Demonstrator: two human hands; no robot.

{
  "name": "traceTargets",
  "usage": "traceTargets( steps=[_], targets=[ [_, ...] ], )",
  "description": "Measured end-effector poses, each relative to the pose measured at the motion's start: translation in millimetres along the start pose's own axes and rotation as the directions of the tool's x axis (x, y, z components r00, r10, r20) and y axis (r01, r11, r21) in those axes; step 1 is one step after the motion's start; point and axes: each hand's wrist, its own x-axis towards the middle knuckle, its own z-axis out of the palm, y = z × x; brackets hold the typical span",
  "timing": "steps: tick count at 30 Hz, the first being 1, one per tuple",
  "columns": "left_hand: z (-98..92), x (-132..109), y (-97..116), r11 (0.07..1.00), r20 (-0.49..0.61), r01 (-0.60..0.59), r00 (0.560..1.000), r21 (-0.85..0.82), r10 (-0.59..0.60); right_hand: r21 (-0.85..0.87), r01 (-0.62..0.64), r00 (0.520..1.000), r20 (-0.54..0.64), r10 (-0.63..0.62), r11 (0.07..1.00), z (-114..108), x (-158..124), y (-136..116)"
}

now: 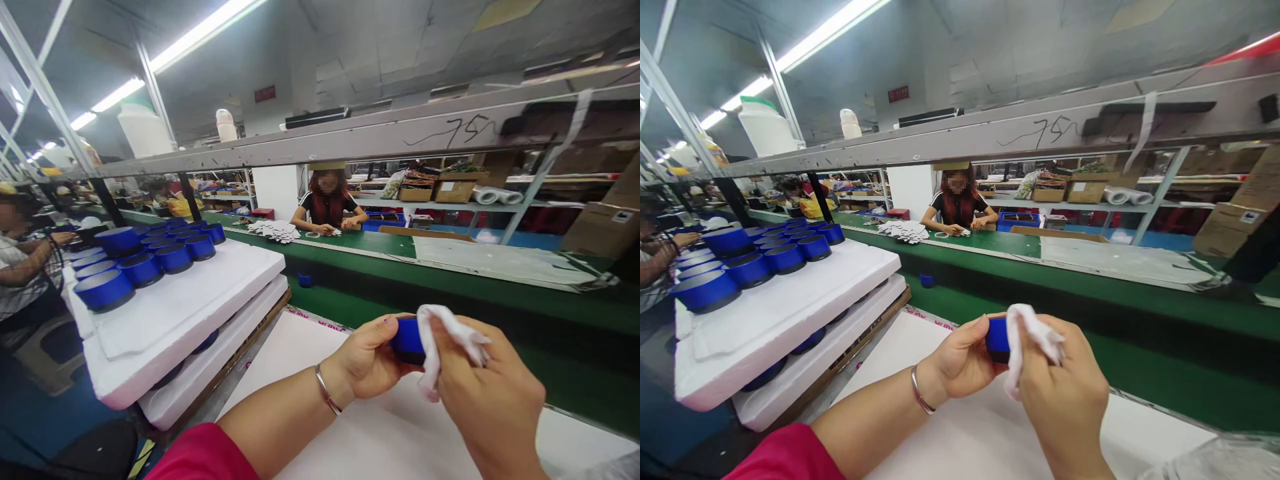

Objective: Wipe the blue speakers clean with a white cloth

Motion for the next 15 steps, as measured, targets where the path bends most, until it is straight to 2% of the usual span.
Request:
traceTargets(
  steps=[2, 4, 7, 11, 15],
  targets=[
    [-0.5, 0, 2, 1.0, 0.007, 0.016, 1.0, -0.024, -0.016, -0.037, -0.167, 0.983, 0.077, 0.169, 0.985, 1, 7, 9],
    [-0.1, 1, 5, 0.998, 0.015, 0.034, 0.999, -0.045, -0.034, -0.073, -0.238, 0.961, 0.125, 0.245, 0.969, 1, 13, 13],
    [2.1, 0, 7, 0.999, 0.002, 0.033, 0.999, -0.039, -0.033, -0.109, -0.245, 0.958, 0.124, 0.258, 0.963, 2, 15, 10],
    [4.0, -1, 7, 0.999, -0.089, -0.007, 0.996, 0.042, 0.01, -0.121, -0.201, 0.966, 0.138, 0.217, 0.972, 4, 15, 9],
    [2.1, -1, 10, 0.999, -0.071, 0.046, 0.996, 0.026, -0.044, -0.101, -0.304, 0.938, 0.144, 0.316, 0.947, -3, 26, 21]
  ],
)
